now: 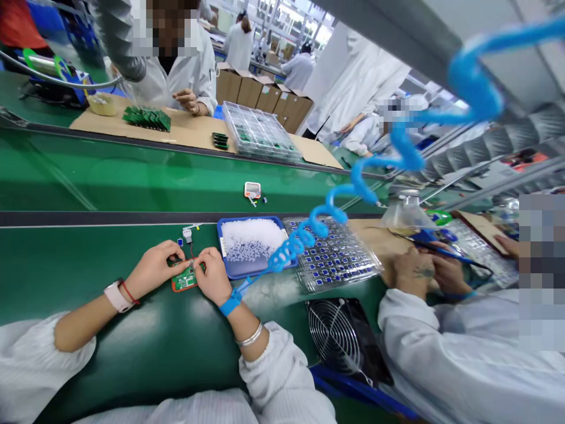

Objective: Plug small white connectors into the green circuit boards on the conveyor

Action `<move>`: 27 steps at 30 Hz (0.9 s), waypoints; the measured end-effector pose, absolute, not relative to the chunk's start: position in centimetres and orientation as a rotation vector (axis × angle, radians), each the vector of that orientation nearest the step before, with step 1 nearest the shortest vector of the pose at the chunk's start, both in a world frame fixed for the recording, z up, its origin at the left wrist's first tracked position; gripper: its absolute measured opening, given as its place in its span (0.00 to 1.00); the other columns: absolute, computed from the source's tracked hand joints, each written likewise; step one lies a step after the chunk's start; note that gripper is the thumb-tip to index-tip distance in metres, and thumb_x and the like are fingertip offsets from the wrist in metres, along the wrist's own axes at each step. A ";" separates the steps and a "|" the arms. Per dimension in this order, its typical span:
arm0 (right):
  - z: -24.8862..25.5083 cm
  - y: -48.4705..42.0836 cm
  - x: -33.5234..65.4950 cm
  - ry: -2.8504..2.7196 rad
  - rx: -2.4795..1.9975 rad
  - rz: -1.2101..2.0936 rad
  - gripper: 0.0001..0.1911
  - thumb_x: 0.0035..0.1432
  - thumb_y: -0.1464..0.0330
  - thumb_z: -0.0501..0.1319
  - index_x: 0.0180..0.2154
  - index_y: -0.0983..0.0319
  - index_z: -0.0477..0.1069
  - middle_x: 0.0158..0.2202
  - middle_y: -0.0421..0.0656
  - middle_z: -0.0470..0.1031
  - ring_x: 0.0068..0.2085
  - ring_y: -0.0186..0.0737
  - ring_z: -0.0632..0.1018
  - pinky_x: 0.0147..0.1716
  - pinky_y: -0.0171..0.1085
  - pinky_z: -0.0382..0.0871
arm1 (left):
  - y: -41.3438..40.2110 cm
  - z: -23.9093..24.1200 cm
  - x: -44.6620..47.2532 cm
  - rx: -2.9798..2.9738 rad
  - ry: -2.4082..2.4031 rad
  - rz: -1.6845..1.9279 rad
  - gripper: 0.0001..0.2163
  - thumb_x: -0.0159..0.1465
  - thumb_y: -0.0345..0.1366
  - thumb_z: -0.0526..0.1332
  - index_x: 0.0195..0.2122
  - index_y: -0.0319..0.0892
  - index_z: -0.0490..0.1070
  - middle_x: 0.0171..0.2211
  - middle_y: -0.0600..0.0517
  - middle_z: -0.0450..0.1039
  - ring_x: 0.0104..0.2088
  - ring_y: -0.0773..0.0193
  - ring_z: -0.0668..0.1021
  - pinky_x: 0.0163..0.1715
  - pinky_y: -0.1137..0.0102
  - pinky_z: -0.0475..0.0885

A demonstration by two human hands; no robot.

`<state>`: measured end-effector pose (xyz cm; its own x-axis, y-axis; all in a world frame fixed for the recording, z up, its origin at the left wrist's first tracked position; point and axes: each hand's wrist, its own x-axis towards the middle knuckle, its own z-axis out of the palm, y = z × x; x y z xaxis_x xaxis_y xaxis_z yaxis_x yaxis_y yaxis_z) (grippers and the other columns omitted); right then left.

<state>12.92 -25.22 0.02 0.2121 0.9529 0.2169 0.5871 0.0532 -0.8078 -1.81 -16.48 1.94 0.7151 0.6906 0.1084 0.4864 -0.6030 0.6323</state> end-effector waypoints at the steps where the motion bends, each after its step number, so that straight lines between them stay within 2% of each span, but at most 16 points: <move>1: 0.4 -25.4 12.8 -1.473 -1.619 0.516 0.06 0.53 0.75 0.55 0.26 0.61 0.66 0.35 0.44 0.65 0.41 0.38 0.70 0.42 0.39 0.66 | -16.8 1.9 -2.1 2.380 0.904 0.475 0.09 0.60 0.42 0.60 0.32 0.41 0.70 0.33 0.50 0.71 0.34 0.60 0.73 0.34 0.67 0.66; 5: 2.6 -26.4 14.3 -1.447 -1.560 0.312 0.05 0.56 0.73 0.54 0.30 0.61 0.67 0.36 0.44 0.67 0.42 0.39 0.70 0.44 0.41 0.66 | -18.9 1.5 -3.5 2.587 0.814 0.499 0.24 0.55 0.52 0.63 0.48 0.43 0.67 0.44 0.46 0.72 0.45 0.52 0.72 0.41 0.61 0.66; 8: 3.7 -27.3 18.6 -1.348 -1.656 0.057 0.05 0.57 0.70 0.55 0.30 0.61 0.67 0.36 0.45 0.68 0.41 0.41 0.70 0.44 0.42 0.64 | -19.7 1.5 -4.0 2.676 0.745 0.471 0.28 0.56 0.50 0.63 0.56 0.47 0.63 0.51 0.46 0.70 0.50 0.49 0.70 0.47 0.57 0.64; 11: 2.9 -28.5 24.9 -1.242 -1.861 -0.097 0.06 0.53 0.66 0.56 0.30 0.62 0.68 0.36 0.48 0.68 0.41 0.44 0.70 0.43 0.44 0.64 | -18.6 2.1 -3.7 2.558 0.709 0.387 0.26 0.56 0.47 0.63 0.55 0.47 0.64 0.46 0.47 0.74 0.45 0.51 0.73 0.44 0.58 0.66; 14: 1.3 -30.1 30.0 -1.196 -2.072 -0.147 0.07 0.51 0.64 0.57 0.26 0.61 0.67 0.31 0.47 0.70 0.38 0.46 0.70 0.43 0.47 0.63 | -15.5 3.3 -2.5 2.130 0.726 0.357 0.27 0.54 0.49 0.64 0.53 0.45 0.64 0.39 0.48 0.76 0.38 0.56 0.76 0.39 0.61 0.70; 16: 0.6 -31.0 31.7 -1.190 -2.154 -0.137 0.08 0.50 0.64 0.57 0.24 0.61 0.67 0.29 0.46 0.71 0.37 0.45 0.70 0.43 0.47 0.62 | -12.6 4.2 -1.3 1.809 0.761 0.430 0.25 0.56 0.51 0.60 0.51 0.42 0.64 0.34 0.49 0.76 0.35 0.58 0.77 0.36 0.63 0.71; 19: 0.2 -31.5 32.1 -1.225 -2.175 -0.104 0.08 0.50 0.64 0.56 0.24 0.61 0.68 0.29 0.46 0.72 0.37 0.45 0.70 0.43 0.46 0.62 | -8.1 5.5 0.3 1.607 0.907 0.815 0.25 0.58 0.52 0.57 0.50 0.40 0.62 0.37 0.47 0.74 0.37 0.58 0.77 0.36 0.64 0.71; 22: 0.1 -31.3 31.6 -1.253 -2.166 -0.109 0.07 0.50 0.65 0.57 0.25 0.61 0.69 0.31 0.47 0.71 0.39 0.46 0.70 0.43 0.46 0.62 | -4.2 5.8 0.6 1.819 1.068 1.109 0.29 0.54 0.49 0.62 0.54 0.41 0.58 0.46 0.45 0.71 0.46 0.56 0.74 0.43 0.64 0.69; 24: 0.0 -31.1 31.4 -1.251 -2.186 -0.130 0.07 0.51 0.65 0.57 0.26 0.61 0.68 0.32 0.48 0.71 0.39 0.46 0.70 0.44 0.46 0.62 | -2.4 5.1 -0.1 2.082 1.185 1.114 0.32 0.53 0.48 0.63 0.56 0.42 0.57 0.51 0.45 0.67 0.51 0.53 0.70 0.49 0.61 0.65; 27: -0.3 -30.9 31.4 -1.227 -2.238 -0.180 0.06 0.51 0.66 0.57 0.27 0.62 0.68 0.34 0.49 0.70 0.40 0.47 0.69 0.44 0.47 0.61 | -0.4 3.3 -2.1 2.384 1.303 0.867 0.31 0.54 0.47 0.62 0.57 0.41 0.58 0.52 0.42 0.67 0.52 0.48 0.69 0.52 0.57 0.61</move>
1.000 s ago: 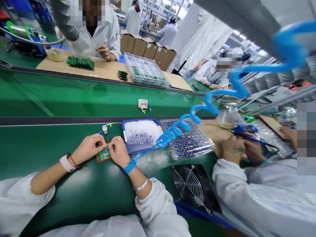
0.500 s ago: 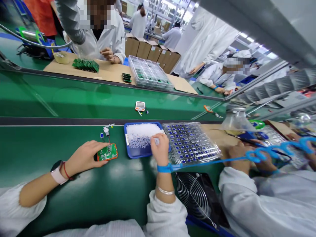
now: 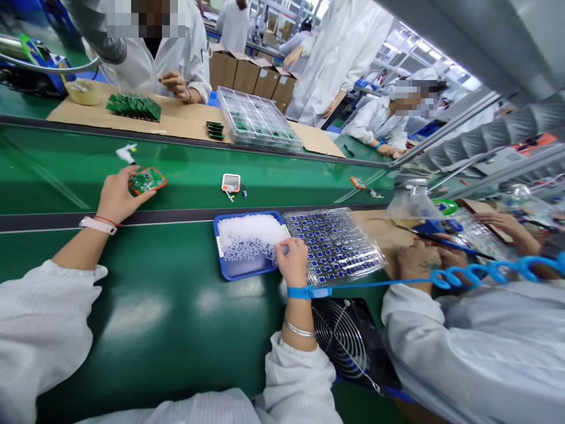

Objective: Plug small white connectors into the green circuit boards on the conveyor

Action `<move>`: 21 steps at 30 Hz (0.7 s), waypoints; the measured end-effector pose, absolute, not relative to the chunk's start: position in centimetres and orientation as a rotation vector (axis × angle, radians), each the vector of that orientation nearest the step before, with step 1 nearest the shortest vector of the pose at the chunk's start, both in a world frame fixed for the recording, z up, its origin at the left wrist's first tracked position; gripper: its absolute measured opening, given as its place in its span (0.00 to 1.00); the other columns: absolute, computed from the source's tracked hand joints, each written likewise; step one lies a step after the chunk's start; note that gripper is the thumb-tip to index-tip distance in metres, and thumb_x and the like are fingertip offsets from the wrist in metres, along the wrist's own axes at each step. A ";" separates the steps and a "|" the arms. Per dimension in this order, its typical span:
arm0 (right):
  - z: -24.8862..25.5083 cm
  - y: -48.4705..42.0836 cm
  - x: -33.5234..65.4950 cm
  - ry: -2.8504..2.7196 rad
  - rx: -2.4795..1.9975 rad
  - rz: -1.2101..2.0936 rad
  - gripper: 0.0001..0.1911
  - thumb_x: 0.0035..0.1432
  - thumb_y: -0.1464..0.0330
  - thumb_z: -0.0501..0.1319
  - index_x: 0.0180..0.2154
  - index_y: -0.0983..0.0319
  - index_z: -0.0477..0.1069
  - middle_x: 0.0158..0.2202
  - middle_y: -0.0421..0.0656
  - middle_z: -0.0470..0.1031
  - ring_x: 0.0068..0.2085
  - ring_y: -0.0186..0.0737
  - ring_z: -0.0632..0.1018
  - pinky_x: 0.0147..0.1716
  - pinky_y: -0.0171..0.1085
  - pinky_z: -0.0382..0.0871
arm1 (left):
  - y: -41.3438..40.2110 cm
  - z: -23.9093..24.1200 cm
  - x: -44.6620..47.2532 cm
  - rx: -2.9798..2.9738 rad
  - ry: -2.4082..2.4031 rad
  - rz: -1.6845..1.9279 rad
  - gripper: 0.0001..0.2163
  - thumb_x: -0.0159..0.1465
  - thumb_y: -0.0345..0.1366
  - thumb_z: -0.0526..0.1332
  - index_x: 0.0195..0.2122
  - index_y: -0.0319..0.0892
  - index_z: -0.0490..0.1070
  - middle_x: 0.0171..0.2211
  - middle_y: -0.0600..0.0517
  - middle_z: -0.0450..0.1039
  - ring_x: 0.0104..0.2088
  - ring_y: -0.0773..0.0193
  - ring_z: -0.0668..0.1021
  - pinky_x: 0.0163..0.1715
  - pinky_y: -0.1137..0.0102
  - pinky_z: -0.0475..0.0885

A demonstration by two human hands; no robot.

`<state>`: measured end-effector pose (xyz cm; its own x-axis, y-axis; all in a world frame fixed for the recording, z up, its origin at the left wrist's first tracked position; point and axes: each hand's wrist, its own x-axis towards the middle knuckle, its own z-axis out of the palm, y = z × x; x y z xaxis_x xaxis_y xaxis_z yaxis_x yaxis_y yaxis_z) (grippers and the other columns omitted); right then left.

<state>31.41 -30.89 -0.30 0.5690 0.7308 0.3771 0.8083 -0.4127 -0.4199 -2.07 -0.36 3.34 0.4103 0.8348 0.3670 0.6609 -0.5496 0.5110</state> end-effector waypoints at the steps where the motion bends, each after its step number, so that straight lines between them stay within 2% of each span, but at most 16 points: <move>1: -0.4 -30.8 31.4 -1.210 -2.258 -0.208 0.06 0.51 0.65 0.57 0.28 0.62 0.68 0.34 0.49 0.69 0.40 0.47 0.69 0.44 0.47 0.61 | 0.1 2.7 -2.7 2.432 1.335 0.785 0.31 0.54 0.47 0.62 0.57 0.41 0.58 0.52 0.42 0.67 0.52 0.46 0.69 0.51 0.56 0.61; 5: -0.8 -30.4 31.4 -1.164 -2.344 -0.322 0.08 0.50 0.64 0.58 0.29 0.63 0.69 0.38 0.51 0.67 0.40 0.48 0.67 0.42 0.47 0.60 | 1.1 1.3 -4.5 2.456 1.496 0.656 0.31 0.54 0.48 0.61 0.57 0.41 0.59 0.51 0.40 0.67 0.52 0.42 0.67 0.48 0.54 0.63; 13: -0.3 -29.6 31.1 -1.310 -2.380 -0.388 0.08 0.53 0.68 0.55 0.27 0.63 0.69 0.38 0.52 0.67 0.40 0.48 0.65 0.39 0.46 0.60 | 0.1 1.3 -4.1 2.445 1.528 0.866 0.22 0.58 0.42 0.57 0.53 0.42 0.63 0.56 0.41 0.60 0.57 0.43 0.60 0.52 0.52 0.58; 21: -0.4 -29.5 31.3 -1.353 -2.352 -0.393 0.08 0.53 0.70 0.54 0.25 0.63 0.68 0.37 0.51 0.68 0.40 0.47 0.66 0.41 0.46 0.61 | 0.1 1.3 -4.0 2.592 1.455 0.806 0.18 0.60 0.43 0.55 0.49 0.40 0.65 0.52 0.43 0.66 0.54 0.48 0.63 0.53 0.57 0.58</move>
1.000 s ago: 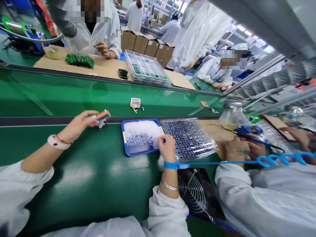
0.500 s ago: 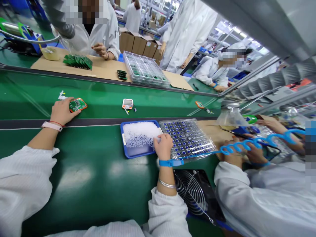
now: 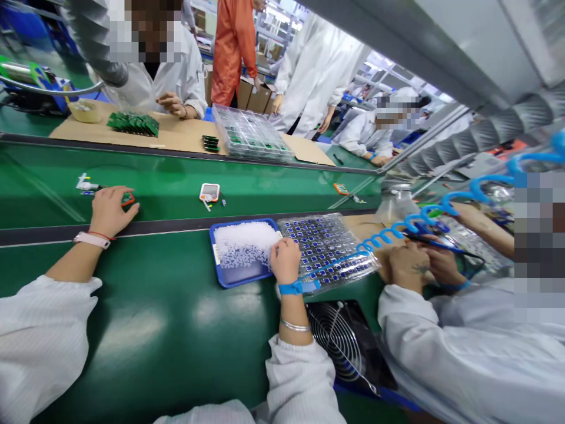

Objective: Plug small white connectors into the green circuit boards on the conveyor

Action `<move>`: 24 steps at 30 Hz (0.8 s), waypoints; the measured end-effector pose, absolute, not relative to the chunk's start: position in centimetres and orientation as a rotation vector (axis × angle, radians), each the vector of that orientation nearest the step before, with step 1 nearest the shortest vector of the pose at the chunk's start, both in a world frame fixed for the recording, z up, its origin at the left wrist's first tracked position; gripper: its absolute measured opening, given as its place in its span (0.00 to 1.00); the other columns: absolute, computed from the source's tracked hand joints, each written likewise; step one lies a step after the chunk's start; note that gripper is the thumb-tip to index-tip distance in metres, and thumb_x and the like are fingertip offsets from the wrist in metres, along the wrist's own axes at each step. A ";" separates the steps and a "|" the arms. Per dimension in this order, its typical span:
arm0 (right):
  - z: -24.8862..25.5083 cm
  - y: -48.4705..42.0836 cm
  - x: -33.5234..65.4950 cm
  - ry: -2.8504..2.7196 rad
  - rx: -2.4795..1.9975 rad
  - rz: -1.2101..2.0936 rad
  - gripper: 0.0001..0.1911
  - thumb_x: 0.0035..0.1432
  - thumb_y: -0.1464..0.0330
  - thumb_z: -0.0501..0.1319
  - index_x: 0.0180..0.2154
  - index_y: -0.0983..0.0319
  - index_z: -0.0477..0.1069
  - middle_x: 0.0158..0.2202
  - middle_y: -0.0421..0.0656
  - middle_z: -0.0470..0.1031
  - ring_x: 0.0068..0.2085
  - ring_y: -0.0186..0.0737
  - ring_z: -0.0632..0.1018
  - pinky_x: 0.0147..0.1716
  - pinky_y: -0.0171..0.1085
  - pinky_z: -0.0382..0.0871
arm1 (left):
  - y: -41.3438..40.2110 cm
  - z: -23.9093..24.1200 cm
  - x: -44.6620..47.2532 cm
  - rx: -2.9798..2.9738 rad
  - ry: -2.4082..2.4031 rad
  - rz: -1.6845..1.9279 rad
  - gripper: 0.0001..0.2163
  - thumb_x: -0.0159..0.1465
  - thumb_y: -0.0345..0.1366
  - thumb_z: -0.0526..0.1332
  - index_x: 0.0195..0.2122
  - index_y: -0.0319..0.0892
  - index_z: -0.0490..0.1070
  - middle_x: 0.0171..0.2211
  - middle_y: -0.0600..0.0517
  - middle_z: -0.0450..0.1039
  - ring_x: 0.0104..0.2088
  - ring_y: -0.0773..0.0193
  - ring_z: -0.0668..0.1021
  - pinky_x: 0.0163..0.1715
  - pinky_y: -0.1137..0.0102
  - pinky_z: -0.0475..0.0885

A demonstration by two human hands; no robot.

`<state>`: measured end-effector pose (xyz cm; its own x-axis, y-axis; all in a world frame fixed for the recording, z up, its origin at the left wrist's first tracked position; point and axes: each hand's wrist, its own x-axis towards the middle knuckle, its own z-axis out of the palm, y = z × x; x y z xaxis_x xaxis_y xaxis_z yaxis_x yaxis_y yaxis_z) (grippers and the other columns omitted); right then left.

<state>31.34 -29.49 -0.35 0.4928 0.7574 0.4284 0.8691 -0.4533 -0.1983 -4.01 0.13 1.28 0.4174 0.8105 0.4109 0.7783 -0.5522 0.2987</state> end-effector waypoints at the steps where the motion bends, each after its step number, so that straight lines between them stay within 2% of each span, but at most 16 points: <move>1: -0.4 -29.5 31.4 -1.345 -2.337 -0.382 0.07 0.53 0.70 0.54 0.25 0.62 0.68 0.37 0.51 0.68 0.40 0.47 0.67 0.41 0.46 0.61 | 0.4 1.2 -4.1 2.613 1.438 0.809 0.18 0.61 0.43 0.54 0.49 0.39 0.65 0.51 0.43 0.67 0.53 0.49 0.64 0.53 0.58 0.57; 9: 0.3 -30.3 31.5 -1.299 -2.137 -0.251 0.07 0.54 0.69 0.54 0.26 0.62 0.67 0.37 0.51 0.69 0.44 0.47 0.69 0.45 0.48 0.62 | 1.2 0.7 -4.2 2.620 1.406 0.767 0.17 0.61 0.43 0.54 0.47 0.38 0.66 0.44 0.46 0.69 0.49 0.53 0.67 0.53 0.61 0.57; 16: 1.7 -30.6 29.0 -1.575 -1.968 0.236 0.07 0.56 0.68 0.55 0.28 0.61 0.68 0.36 0.46 0.69 0.42 0.43 0.70 0.46 0.44 0.63 | 1.1 0.8 -4.1 2.600 1.392 0.733 0.18 0.61 0.41 0.55 0.47 0.34 0.67 0.46 0.44 0.70 0.49 0.54 0.68 0.53 0.61 0.58; 24: 1.7 -30.7 28.6 -1.641 -2.043 0.306 0.05 0.54 0.70 0.57 0.26 0.61 0.69 0.33 0.45 0.70 0.39 0.42 0.70 0.44 0.44 0.62 | 1.2 0.9 -4.0 2.610 1.371 0.671 0.19 0.60 0.43 0.53 0.45 0.34 0.70 0.43 0.44 0.72 0.47 0.55 0.69 0.53 0.62 0.59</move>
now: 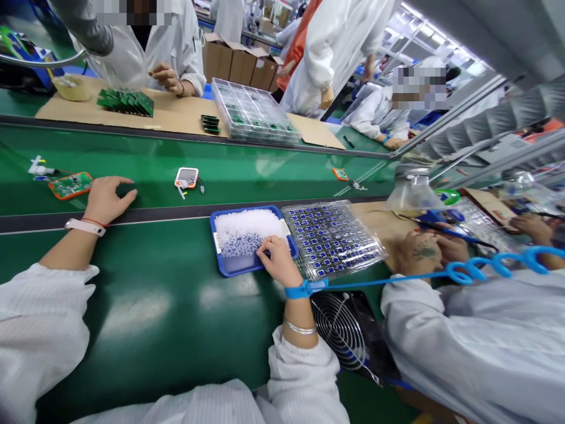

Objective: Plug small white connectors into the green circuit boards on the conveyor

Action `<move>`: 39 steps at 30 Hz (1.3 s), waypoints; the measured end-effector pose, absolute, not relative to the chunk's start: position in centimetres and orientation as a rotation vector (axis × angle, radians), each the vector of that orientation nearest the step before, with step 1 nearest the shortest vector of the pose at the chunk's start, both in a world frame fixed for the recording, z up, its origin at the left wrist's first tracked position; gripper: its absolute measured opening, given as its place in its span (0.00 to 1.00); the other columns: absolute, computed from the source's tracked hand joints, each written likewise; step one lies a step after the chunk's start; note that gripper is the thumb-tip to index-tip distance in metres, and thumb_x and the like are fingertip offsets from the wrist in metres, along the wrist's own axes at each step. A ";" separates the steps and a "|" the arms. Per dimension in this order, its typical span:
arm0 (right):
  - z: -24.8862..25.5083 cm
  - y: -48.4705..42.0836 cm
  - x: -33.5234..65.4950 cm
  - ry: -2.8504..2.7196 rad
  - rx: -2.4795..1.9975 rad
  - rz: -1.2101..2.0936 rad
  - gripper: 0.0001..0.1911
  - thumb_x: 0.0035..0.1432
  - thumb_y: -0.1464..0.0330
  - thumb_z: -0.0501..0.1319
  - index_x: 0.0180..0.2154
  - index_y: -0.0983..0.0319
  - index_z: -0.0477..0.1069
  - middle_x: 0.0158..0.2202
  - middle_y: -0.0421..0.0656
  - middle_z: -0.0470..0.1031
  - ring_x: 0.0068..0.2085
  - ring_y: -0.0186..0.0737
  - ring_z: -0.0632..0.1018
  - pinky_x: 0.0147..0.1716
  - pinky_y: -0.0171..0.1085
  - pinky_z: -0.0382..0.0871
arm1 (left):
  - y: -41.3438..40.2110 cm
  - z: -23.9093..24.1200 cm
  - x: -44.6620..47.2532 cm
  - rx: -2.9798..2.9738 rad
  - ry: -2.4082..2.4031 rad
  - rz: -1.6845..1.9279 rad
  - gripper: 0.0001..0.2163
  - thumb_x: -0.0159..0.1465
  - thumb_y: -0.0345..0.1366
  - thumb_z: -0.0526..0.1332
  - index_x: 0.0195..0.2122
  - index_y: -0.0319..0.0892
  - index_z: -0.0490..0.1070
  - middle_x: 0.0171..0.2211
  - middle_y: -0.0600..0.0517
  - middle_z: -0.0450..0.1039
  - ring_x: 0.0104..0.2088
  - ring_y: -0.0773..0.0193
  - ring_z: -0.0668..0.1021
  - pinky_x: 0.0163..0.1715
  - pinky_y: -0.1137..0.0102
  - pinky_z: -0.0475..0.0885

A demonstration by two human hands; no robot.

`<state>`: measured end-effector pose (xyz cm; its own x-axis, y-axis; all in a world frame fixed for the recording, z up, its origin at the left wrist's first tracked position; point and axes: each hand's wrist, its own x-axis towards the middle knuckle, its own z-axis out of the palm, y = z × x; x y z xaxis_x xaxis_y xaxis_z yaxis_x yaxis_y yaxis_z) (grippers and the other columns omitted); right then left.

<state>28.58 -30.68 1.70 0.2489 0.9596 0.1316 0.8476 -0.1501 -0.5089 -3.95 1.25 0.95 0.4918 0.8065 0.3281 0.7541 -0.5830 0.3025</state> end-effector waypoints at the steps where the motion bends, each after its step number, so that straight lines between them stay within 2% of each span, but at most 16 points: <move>1: 1.6 -30.6 28.6 -1.643 -2.043 0.305 0.05 0.53 0.71 0.58 0.26 0.61 0.69 0.33 0.44 0.70 0.39 0.42 0.70 0.43 0.44 0.62 | 1.3 1.0 -3.9 2.593 1.370 0.670 0.19 0.60 0.43 0.53 0.45 0.35 0.70 0.43 0.44 0.72 0.47 0.55 0.70 0.53 0.62 0.59; 6: 1.8 -30.5 28.4 -1.602 -2.036 0.282 0.04 0.53 0.70 0.59 0.26 0.61 0.69 0.32 0.44 0.71 0.38 0.42 0.70 0.43 0.44 0.62 | 1.8 1.6 -2.0 2.469 1.405 0.680 0.19 0.59 0.47 0.54 0.44 0.40 0.70 0.44 0.43 0.72 0.47 0.52 0.72 0.50 0.60 0.62; 11: 2.7 -31.1 28.6 -1.546 -2.023 0.278 0.07 0.56 0.68 0.56 0.27 0.61 0.68 0.32 0.44 0.70 0.38 0.42 0.70 0.42 0.43 0.63 | 2.1 1.8 1.8 2.421 1.417 0.535 0.25 0.61 0.52 0.51 0.48 0.36 0.68 0.43 0.40 0.73 0.43 0.49 0.74 0.43 0.60 0.67; 15: 3.2 -31.6 28.4 -1.583 -2.019 0.393 0.06 0.56 0.69 0.55 0.28 0.61 0.69 0.32 0.44 0.70 0.39 0.42 0.71 0.43 0.44 0.63 | 2.1 1.6 4.5 2.449 1.441 0.476 0.26 0.60 0.52 0.52 0.48 0.33 0.68 0.42 0.36 0.73 0.44 0.45 0.73 0.44 0.58 0.66; 20: 3.1 -31.5 27.8 -1.641 -2.033 0.452 0.06 0.55 0.71 0.55 0.28 0.61 0.69 0.33 0.45 0.69 0.39 0.42 0.70 0.44 0.44 0.62 | 2.4 1.3 5.9 2.421 1.561 0.466 0.30 0.54 0.52 0.59 0.50 0.33 0.65 0.46 0.35 0.70 0.48 0.43 0.71 0.47 0.55 0.64; 27: 3.1 -31.5 27.9 -1.585 -2.051 0.353 0.07 0.57 0.70 0.55 0.28 0.62 0.69 0.33 0.45 0.69 0.40 0.43 0.70 0.43 0.44 0.63 | 2.8 1.8 5.1 2.366 1.510 0.524 0.29 0.51 0.41 0.64 0.53 0.37 0.63 0.49 0.40 0.68 0.50 0.48 0.71 0.48 0.61 0.65; 32: 3.2 -31.3 27.7 -1.556 -2.032 0.274 0.07 0.57 0.70 0.55 0.28 0.61 0.68 0.32 0.45 0.69 0.39 0.42 0.69 0.42 0.43 0.63 | 2.9 2.8 4.0 2.213 1.444 0.589 0.27 0.56 0.45 0.62 0.53 0.35 0.63 0.49 0.43 0.68 0.48 0.54 0.71 0.49 0.63 0.65; 35: 3.0 -31.1 27.6 -1.601 -2.034 0.329 0.07 0.57 0.71 0.56 0.27 0.62 0.67 0.32 0.44 0.68 0.38 0.41 0.69 0.42 0.43 0.62 | 3.8 3.0 3.0 2.029 1.556 0.587 0.23 0.59 0.41 0.59 0.53 0.34 0.64 0.44 0.46 0.71 0.42 0.60 0.72 0.49 0.62 0.65; 39: 2.7 -31.0 27.4 -1.646 -2.038 0.339 0.07 0.57 0.72 0.55 0.26 0.62 0.68 0.32 0.44 0.68 0.38 0.40 0.68 0.42 0.42 0.61 | 5.9 2.0 1.6 1.871 1.599 0.622 0.21 0.55 0.36 0.63 0.50 0.35 0.68 0.35 0.51 0.71 0.34 0.64 0.71 0.46 0.61 0.68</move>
<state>27.41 -31.02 2.70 0.2402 0.9642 0.1125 0.8410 -0.1488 -0.5202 1.61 5.90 2.01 0.1670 0.9856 -0.0280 0.7075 -0.1000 0.6996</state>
